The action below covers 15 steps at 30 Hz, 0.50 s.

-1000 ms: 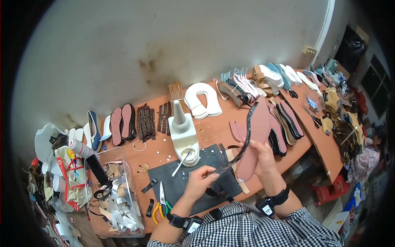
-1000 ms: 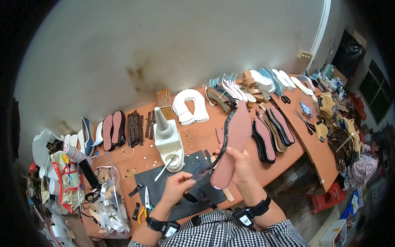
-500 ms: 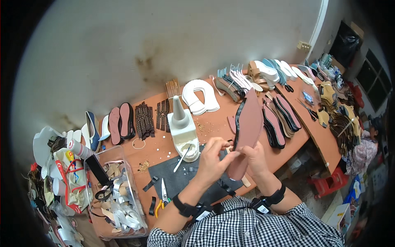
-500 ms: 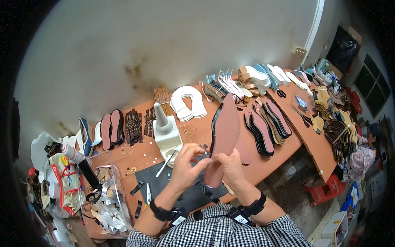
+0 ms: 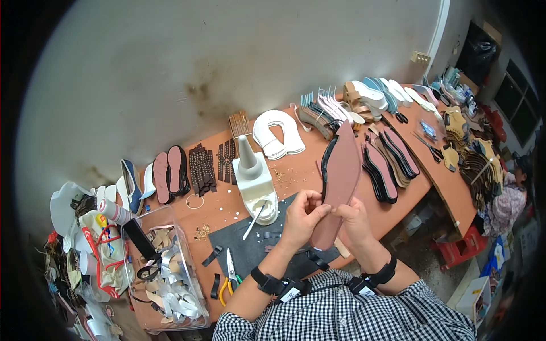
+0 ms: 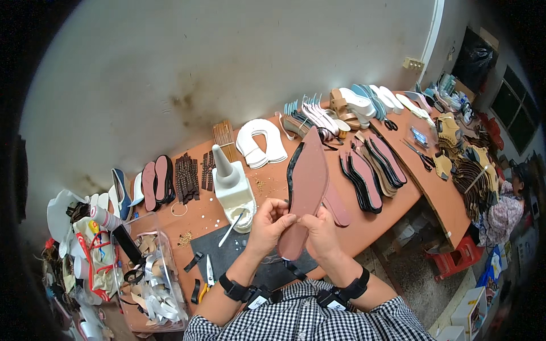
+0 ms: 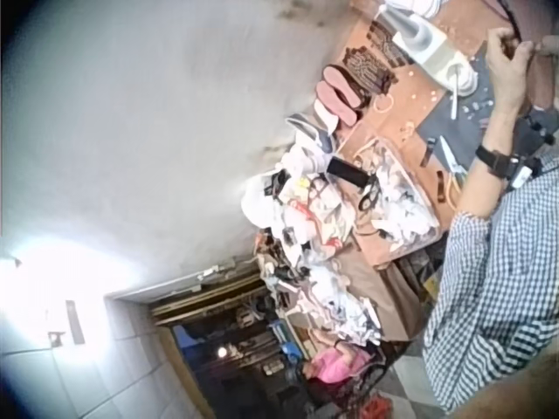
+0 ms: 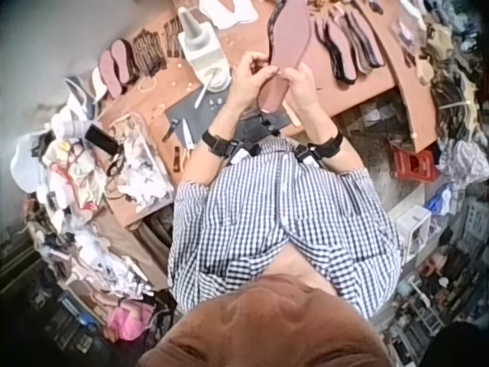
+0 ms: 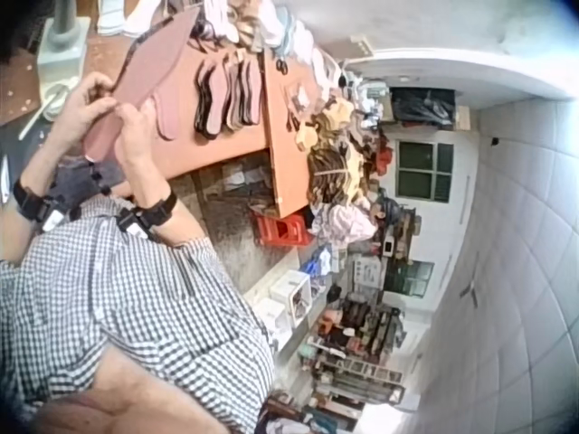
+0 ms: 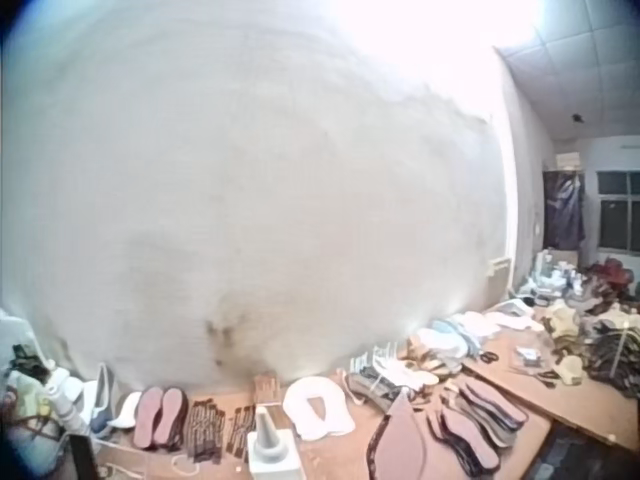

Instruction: The recorder is attaching and stitching black decorative straps onto pink shoe insoles or upper components at a workbench.

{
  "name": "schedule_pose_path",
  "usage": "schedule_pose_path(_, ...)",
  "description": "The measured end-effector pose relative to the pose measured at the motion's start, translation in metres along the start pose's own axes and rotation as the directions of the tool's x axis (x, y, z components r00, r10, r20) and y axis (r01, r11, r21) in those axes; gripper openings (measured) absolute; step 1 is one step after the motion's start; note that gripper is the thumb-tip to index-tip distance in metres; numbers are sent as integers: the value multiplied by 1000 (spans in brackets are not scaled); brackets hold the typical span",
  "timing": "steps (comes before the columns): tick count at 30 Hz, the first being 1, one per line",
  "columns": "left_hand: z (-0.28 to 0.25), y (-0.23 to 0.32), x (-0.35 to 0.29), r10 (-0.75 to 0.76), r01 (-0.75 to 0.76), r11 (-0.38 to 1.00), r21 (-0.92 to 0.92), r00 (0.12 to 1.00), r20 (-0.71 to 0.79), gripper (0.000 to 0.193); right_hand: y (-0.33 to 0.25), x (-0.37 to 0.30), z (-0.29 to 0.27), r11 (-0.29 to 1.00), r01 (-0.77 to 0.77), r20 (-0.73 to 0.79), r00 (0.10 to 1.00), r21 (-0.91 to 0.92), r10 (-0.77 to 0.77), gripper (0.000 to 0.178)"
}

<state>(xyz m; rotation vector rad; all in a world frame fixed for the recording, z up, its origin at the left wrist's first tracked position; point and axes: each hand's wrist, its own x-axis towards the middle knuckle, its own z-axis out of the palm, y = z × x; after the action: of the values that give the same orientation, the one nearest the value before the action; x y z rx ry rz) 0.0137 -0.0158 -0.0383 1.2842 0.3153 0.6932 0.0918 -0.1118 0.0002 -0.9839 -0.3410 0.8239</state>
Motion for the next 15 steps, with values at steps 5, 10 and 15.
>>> schedule_pose_path(5,-11,3,-1,-84,85,991,-101,996,17,11,-5,3,-4,998,5,75,997,-62,0,23)
schedule_pose_path(10,-6,1,-2,-107,106,994,-27,994,-28,10,-3,7,-13,997,-79,57,995,26,77,23)
schedule_pose_path(15,7,-4,-5,-34,48,979,197,997,-76,11,-4,9,-9,990,-137,-71,988,14,138,28)
